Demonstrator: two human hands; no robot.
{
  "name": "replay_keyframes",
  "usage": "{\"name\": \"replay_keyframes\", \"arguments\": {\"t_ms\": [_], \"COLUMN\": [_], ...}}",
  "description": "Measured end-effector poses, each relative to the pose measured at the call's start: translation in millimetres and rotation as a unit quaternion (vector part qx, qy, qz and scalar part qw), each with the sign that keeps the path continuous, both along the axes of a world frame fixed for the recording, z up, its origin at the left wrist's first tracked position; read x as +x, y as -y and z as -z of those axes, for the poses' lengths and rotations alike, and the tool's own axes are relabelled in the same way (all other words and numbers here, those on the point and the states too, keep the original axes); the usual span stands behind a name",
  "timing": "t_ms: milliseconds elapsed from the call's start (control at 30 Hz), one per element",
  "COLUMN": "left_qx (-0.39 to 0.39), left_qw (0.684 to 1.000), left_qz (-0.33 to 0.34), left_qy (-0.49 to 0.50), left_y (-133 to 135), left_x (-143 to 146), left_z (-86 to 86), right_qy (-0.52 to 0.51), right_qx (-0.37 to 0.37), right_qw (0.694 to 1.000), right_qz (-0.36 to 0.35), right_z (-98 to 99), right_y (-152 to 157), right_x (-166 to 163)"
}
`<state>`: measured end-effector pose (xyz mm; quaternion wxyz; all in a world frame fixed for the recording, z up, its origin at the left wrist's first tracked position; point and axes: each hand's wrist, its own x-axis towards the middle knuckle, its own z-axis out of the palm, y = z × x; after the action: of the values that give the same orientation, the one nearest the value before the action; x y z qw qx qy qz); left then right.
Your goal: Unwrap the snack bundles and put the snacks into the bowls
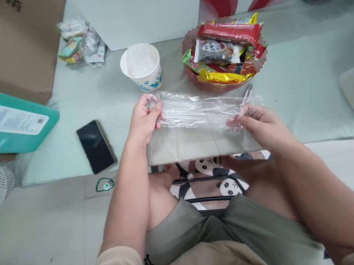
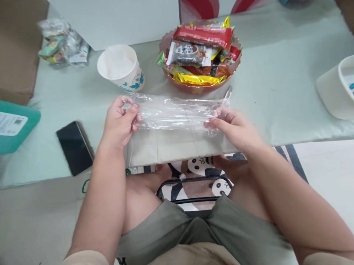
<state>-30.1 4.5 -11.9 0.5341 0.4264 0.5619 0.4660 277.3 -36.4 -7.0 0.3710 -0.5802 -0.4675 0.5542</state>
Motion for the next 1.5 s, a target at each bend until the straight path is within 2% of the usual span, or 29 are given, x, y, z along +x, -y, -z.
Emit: {"name": "replay_keyframes", "arguments": {"t_ms": [133, 233, 367, 467, 667, 800, 900, 1000, 1100, 1133, 1167, 1200, 1267, 1333, 1400, 1500], "left_qx": [0.057, 0.011, -0.062, -0.074, -0.052, -0.071, -0.046, -0.028, -0.02, -0.017, -0.014, -0.011, -0.01, -0.015, -0.011, 0.008], "left_qw": [0.998, 0.998, 0.995, 0.994, 0.992, 0.989, 0.994, 0.997, 0.996, 0.996, 0.996, 0.996, 0.993, 0.983, 0.974, 0.964], "left_qz": [-0.028, 0.004, 0.065, 0.072, 0.047, 0.034, 0.005, -0.022, -0.046, -0.045, -0.035, -0.018, 0.032, 0.097, 0.161, 0.232], "left_qy": [0.018, 0.067, 0.048, 0.037, 0.103, 0.126, 0.094, 0.076, 0.077, 0.075, 0.076, 0.083, 0.117, 0.153, 0.161, 0.128], "left_y": [-1, 1, 4, 5, 4, 0, -3, -4, -4, -4, -3, -2, 1, 3, 4, 3], "left_x": [-2, -1, 0, -1, -6, -7, -4, -1, -2, -3, -4, -4, -2, 4, 11, 18], "left_z": [2.5, -2.2, -6.0, -7.3, -15.4, -12.7, -5.7, -2.5, -4.7, -6.0, -7.4, -8.6, -9.8, -8.6, -4.9, 3.8], "right_qy": [-0.058, -0.09, -0.069, -0.045, -0.127, -0.117, -0.027, 0.035, -0.036, -0.065, -0.087, -0.099, -0.107, -0.131, -0.177, -0.213], "right_qx": [-0.003, -0.014, -0.04, -0.008, 0.048, 0.038, 0.06, 0.064, -0.019, -0.06, -0.091, -0.103, -0.066, -0.008, 0.017, 0.049], "right_qw": [0.997, 0.994, 0.996, 0.997, 0.988, 0.992, 0.997, 0.98, 0.932, 0.914, 0.907, 0.914, 0.952, 0.967, 0.95, 0.894], "right_qz": [0.048, 0.061, 0.045, 0.06, 0.068, 0.014, -0.051, -0.183, -0.36, -0.395, -0.402, -0.379, -0.281, -0.218, -0.255, -0.391], "right_z": [0.6, -0.4, 1.5, 1.7, -6.2, -5.0, -4.8, -11.5, -19.1, -19.6, -18.4, -15.8, -7.3, 1.5, 7.1, 7.5], "right_y": [-1, 0, -1, -2, -4, -3, 3, 9, 12, 11, 10, 9, 8, 10, 16, 25], "right_x": [-1, -2, 0, -1, -3, 3, 2, -4, -5, -3, -1, 1, 1, -6, -19, -43]}}
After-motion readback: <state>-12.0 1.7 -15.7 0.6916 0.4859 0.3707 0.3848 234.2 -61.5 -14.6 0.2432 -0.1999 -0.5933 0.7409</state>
